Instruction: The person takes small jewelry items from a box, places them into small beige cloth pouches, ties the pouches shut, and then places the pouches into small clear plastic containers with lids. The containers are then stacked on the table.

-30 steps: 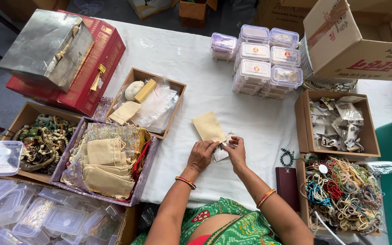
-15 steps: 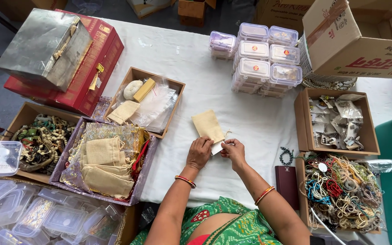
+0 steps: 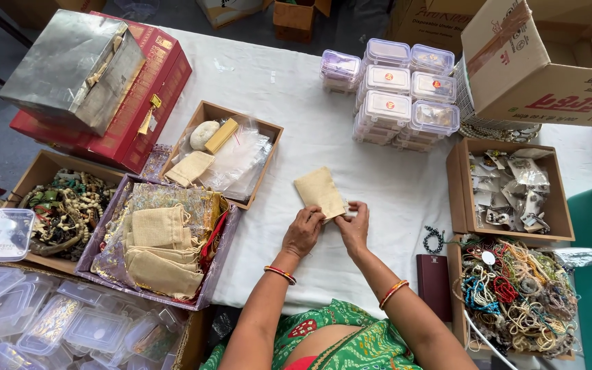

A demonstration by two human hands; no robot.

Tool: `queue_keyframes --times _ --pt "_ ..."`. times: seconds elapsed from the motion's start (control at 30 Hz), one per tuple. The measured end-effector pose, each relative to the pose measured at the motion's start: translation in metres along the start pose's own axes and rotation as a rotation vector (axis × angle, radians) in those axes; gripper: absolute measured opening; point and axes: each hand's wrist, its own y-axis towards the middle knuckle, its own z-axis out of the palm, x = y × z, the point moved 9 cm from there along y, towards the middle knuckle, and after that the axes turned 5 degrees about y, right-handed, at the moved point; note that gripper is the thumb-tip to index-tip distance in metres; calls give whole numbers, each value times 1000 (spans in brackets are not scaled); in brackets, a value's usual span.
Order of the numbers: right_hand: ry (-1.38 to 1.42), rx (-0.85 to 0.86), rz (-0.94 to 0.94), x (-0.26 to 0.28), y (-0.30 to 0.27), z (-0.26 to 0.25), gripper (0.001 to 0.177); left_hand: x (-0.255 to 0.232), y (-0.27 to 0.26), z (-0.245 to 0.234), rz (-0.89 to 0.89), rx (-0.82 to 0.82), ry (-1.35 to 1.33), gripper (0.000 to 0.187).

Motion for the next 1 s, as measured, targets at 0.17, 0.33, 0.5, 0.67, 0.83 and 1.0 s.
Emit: queue_keyframes --times 0.17,0.33,0.5,0.67,0.83,1.0 --pt "-364 177 -278 20 -10 10 50 1 1 -5 4 -12 -35 13" --pt "-518 151 -267 6 -10 1 35 -4 -2 -3 49 -8 -52 13" --pt "-674 133 -621 43 -29 17 39 -12 -3 -8 102 -2 -55 16" --pt "-815 152 -609 43 -23 29 37 -18 -2 -15 119 -27 -56 18" --pt "-726 273 -678 37 -24 36 38 -13 0 -16 95 -44 -76 17" --pt "-790 271 -501 40 -7 40 39 -13 -1 -14 102 -43 -83 16"
